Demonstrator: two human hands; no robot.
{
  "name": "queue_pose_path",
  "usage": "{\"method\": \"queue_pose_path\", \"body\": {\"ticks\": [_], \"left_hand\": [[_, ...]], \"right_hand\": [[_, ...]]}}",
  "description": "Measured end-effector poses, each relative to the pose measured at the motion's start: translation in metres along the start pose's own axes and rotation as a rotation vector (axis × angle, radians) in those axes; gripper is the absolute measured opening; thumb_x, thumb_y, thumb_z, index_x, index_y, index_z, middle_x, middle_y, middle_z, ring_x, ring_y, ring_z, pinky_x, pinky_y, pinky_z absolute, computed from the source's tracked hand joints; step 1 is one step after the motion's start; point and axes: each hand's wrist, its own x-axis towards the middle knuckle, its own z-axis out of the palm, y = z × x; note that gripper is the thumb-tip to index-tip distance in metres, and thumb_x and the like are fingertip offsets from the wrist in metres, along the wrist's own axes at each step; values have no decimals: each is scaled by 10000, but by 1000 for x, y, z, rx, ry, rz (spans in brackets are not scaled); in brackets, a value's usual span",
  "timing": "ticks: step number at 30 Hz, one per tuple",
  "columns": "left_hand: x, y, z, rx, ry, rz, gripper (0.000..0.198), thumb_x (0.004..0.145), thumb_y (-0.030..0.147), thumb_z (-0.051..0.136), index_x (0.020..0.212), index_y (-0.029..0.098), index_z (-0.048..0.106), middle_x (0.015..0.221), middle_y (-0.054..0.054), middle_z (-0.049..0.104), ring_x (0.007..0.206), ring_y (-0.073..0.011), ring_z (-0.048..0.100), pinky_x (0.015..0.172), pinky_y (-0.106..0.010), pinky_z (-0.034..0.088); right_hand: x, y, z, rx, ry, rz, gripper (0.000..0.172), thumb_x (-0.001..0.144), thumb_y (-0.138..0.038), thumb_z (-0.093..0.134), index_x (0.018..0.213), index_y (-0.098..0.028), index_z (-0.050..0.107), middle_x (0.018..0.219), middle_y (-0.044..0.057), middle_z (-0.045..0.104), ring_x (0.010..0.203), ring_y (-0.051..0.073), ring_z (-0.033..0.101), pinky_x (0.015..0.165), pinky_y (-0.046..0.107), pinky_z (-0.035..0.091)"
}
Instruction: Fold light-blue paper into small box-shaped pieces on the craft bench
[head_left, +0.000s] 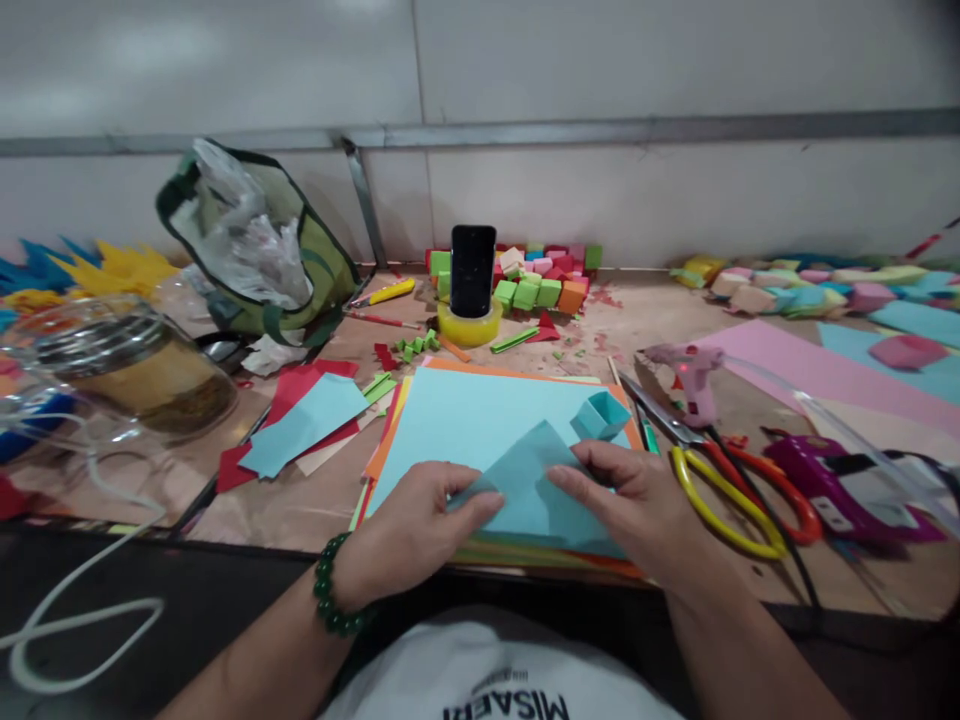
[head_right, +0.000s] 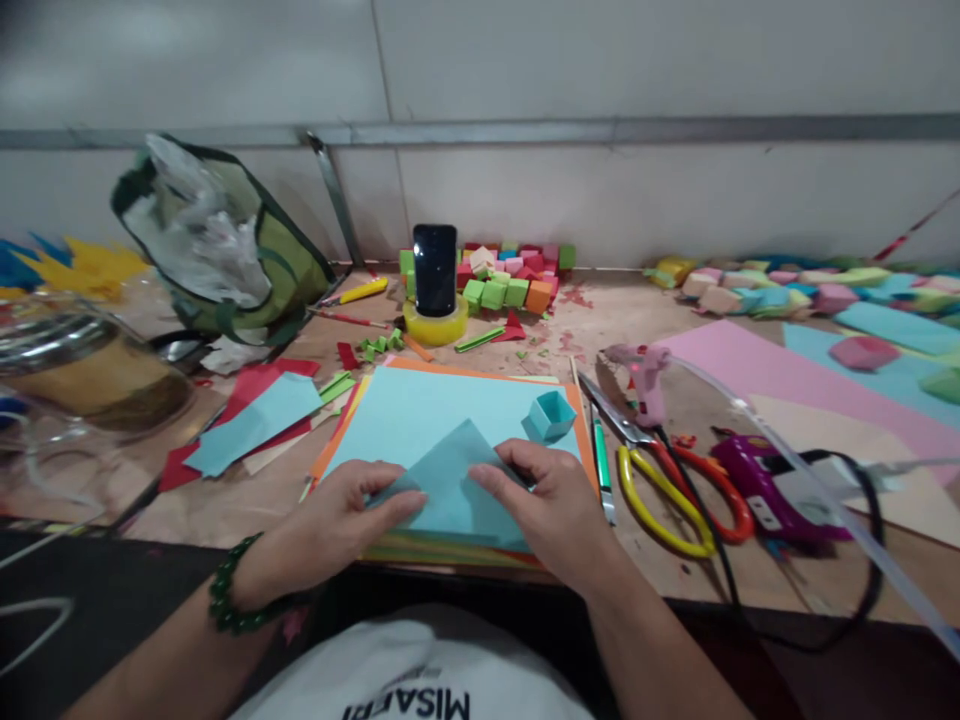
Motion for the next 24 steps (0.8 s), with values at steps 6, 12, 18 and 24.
{"method": "queue_pose_path", "body": {"ticks": [6, 12, 18, 24], "left_hand": [[0, -1, -8, -148, -75, -69, 437, 855, 454, 513, 578, 171, 327, 600, 45, 240, 575, -81, 246, 513, -221, 227], [4, 2, -12, -169, -116, -82, 394, 856, 488, 504, 662, 146, 489, 628, 38, 335, 594, -85, 311, 505, -200, 263], [8, 6, -9, -182, -114, -49, 324, 827, 432, 559, 700, 134, 561, 639, 25, 418, 612, -93, 369, 512, -188, 315], [9, 8, -6, -177, -134, -45, 348, 831, 385, 552, 594, 147, 462, 579, 44, 306, 566, -79, 291, 484, -199, 251]], "right_hand": [[-2, 5, -2, 243, -111, 180, 445, 754, -538, 637, 564, -172, 469, 543, -46, 325, 516, 78, 304, 412, 199, 235], [-3, 0, -5, 315, -225, 236, 448, 747, -546, 642, 575, -168, 475, 548, -47, 352, 501, 72, 332, 406, 196, 244], [-4, -10, 0, 286, -337, 240, 452, 736, -547, 649, 566, -164, 479, 535, -57, 337, 495, 65, 302, 412, 198, 235], [-2, -12, 1, 369, -297, 205, 363, 777, -508, 630, 697, -156, 589, 614, -29, 465, 566, 88, 406, 473, 199, 335]]}}
